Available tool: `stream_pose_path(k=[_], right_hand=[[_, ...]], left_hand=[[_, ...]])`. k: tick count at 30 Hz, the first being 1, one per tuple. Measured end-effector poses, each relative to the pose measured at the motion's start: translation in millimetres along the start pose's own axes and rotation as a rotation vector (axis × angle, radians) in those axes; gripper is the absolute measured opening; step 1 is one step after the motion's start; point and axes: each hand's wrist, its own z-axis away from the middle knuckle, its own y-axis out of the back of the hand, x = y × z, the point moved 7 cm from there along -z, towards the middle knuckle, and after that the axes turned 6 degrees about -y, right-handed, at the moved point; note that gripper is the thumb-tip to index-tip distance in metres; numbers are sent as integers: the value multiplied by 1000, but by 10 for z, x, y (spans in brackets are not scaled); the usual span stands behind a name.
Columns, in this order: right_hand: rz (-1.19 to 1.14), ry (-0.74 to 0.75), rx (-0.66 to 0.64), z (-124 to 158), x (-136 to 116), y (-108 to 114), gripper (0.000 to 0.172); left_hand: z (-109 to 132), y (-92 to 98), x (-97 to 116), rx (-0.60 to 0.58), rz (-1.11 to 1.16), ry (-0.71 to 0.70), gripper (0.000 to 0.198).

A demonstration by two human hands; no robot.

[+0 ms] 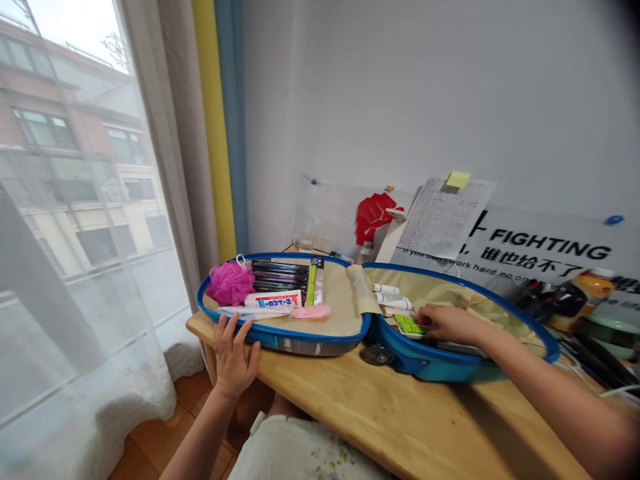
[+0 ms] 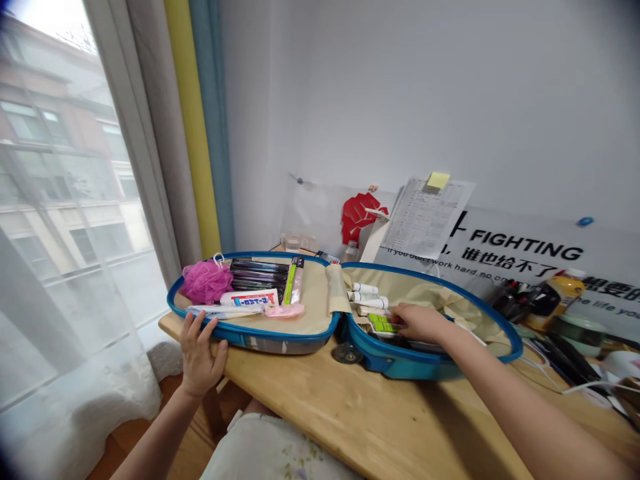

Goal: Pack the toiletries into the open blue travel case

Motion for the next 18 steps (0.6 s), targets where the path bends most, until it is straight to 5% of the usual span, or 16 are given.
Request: stream_pose_path(k=[10, 18], right_hand=[[-25, -35, 76, 65, -33, 22, 13], [-453, -98, 291, -18, 4, 538, 11]], left_hand=[[-9, 7, 16, 9, -5, -1, 57], [6, -2, 7, 12, -8, 1, 58]])
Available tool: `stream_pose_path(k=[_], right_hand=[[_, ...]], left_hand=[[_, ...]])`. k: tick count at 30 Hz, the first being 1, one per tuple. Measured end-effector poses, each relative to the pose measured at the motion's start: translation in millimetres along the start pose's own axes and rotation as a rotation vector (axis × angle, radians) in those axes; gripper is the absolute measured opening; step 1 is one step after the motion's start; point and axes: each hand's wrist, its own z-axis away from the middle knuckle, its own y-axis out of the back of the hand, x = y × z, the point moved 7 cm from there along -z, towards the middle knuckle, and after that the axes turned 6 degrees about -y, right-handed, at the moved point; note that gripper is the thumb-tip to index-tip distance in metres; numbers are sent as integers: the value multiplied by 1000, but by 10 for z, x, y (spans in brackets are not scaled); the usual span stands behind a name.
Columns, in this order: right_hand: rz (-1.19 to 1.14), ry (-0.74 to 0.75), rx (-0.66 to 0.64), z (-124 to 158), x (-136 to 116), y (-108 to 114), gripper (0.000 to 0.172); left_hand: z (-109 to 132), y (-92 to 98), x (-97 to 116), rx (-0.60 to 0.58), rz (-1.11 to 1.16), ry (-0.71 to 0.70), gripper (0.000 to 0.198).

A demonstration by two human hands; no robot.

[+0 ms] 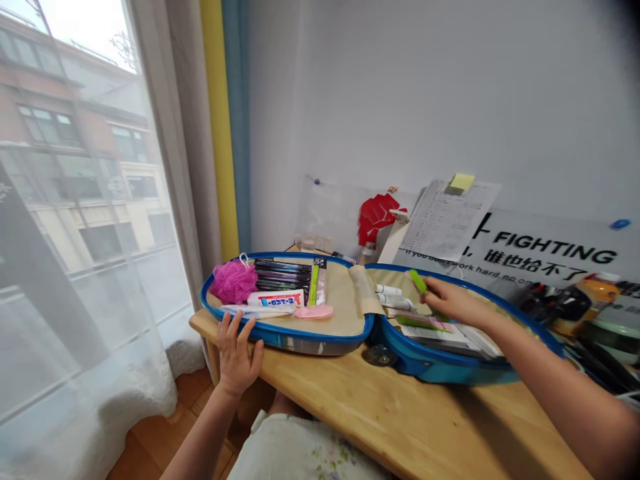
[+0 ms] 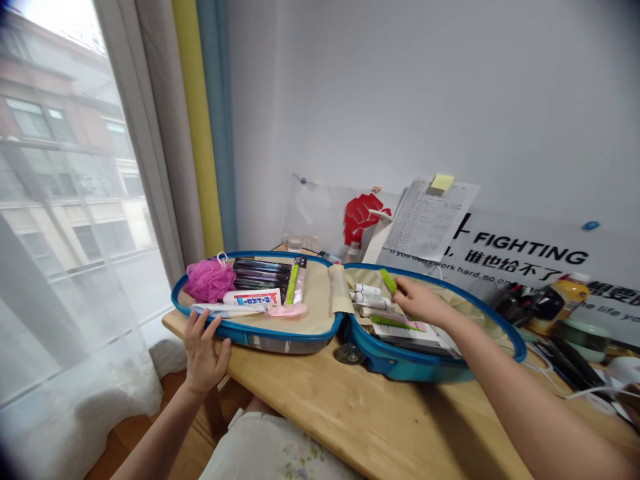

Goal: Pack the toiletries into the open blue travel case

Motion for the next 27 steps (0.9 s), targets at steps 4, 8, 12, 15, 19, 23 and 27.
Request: stream_pose_path(k=[4, 8, 12, 15, 19, 23, 27], right_hand=[[-336, -9, 77, -187, -307, 109, 32], [-591, 5, 30, -392, -737, -27, 39], [-725, 7, -48, -564, -1144, -252, 39], [-767, 0, -97, -670, -1379, -421, 36], [-750, -57, -173, -796, -1554, -669, 25], [-690, -139, -270, -894, -1617, -911, 26], [-643, -204, -333, -962, -1627, -1098, 30]], left_hand=[[15, -5, -7, -4, 0, 5, 58], [15, -5, -7, -1, 1, 13, 57], [15, -9, -9, -7, 3, 20, 57], [11, -6, -5, -7, -1, 8, 57], [3, 0, 5, -1, -1, -6, 57], [5, -3, 8, -6, -8, -6, 58], [6, -3, 8, -8, -9, -3, 58]])
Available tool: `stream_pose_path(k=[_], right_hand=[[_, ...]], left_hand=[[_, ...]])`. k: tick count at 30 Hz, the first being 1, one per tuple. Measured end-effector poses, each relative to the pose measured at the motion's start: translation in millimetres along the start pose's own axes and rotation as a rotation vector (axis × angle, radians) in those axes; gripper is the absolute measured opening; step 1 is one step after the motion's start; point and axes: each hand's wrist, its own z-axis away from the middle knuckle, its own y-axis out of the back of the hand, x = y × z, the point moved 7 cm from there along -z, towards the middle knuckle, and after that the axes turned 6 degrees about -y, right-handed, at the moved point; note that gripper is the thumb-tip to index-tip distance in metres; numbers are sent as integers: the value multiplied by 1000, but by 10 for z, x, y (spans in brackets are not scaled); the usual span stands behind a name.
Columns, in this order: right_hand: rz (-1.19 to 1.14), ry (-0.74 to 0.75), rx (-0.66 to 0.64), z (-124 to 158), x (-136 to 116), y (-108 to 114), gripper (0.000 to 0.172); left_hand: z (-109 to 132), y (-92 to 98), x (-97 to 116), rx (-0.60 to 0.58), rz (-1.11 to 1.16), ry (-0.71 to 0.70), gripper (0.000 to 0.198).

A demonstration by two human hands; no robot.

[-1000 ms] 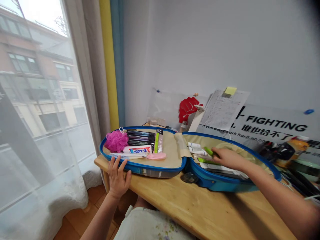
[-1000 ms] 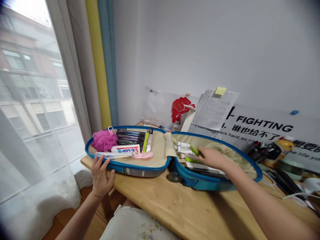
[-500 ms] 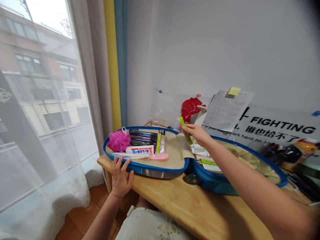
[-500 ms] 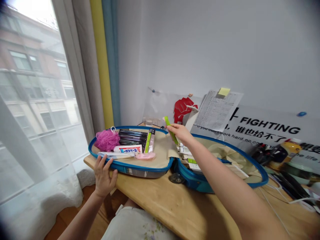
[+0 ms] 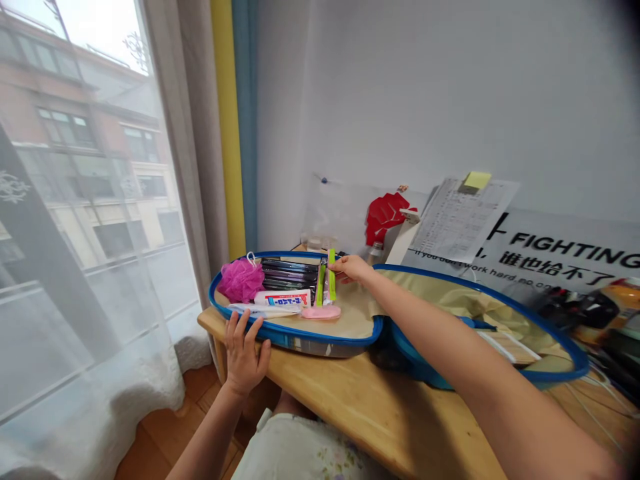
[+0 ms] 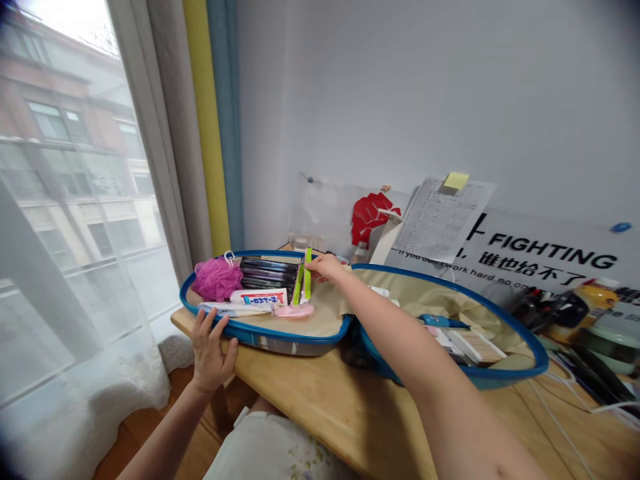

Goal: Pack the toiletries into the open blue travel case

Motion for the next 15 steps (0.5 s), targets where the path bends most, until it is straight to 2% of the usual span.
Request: stream_pose_path(k=[7, 15], right_hand=[[42, -65, 0, -86, 162, -109, 33], [125, -63, 17, -150, 247, -152, 31]], left_hand=[[-1, 0, -3, -6, 6, 16, 56], [4, -2, -14, -7, 11, 23, 55]])
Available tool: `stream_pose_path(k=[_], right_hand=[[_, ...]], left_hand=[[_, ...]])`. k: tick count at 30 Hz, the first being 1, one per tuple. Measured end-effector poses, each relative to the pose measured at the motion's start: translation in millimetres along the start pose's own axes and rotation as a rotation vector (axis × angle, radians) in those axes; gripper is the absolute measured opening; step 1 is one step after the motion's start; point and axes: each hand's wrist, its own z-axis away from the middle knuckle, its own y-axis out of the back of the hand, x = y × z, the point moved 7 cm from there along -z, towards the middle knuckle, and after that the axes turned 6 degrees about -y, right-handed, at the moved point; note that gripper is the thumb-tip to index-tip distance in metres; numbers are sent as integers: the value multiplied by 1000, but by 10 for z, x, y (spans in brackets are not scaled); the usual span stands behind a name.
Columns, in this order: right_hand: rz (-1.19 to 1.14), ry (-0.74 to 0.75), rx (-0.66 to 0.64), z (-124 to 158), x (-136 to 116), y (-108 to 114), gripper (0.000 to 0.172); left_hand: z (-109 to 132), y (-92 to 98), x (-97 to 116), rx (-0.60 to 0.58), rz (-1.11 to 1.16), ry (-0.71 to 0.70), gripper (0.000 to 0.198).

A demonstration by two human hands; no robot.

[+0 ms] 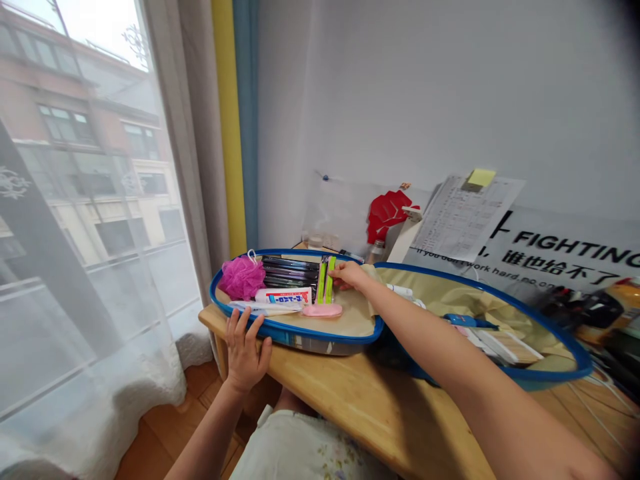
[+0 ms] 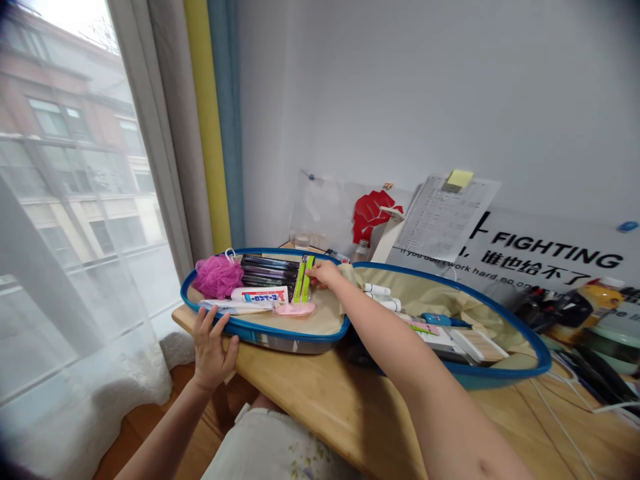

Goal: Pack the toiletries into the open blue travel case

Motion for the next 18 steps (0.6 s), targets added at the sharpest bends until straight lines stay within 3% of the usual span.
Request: stream_pose_path(k=[18], right_hand=[[292, 10, 56, -67, 43, -14, 27]], left_hand=[[19, -15, -16, -12, 1, 10, 55]])
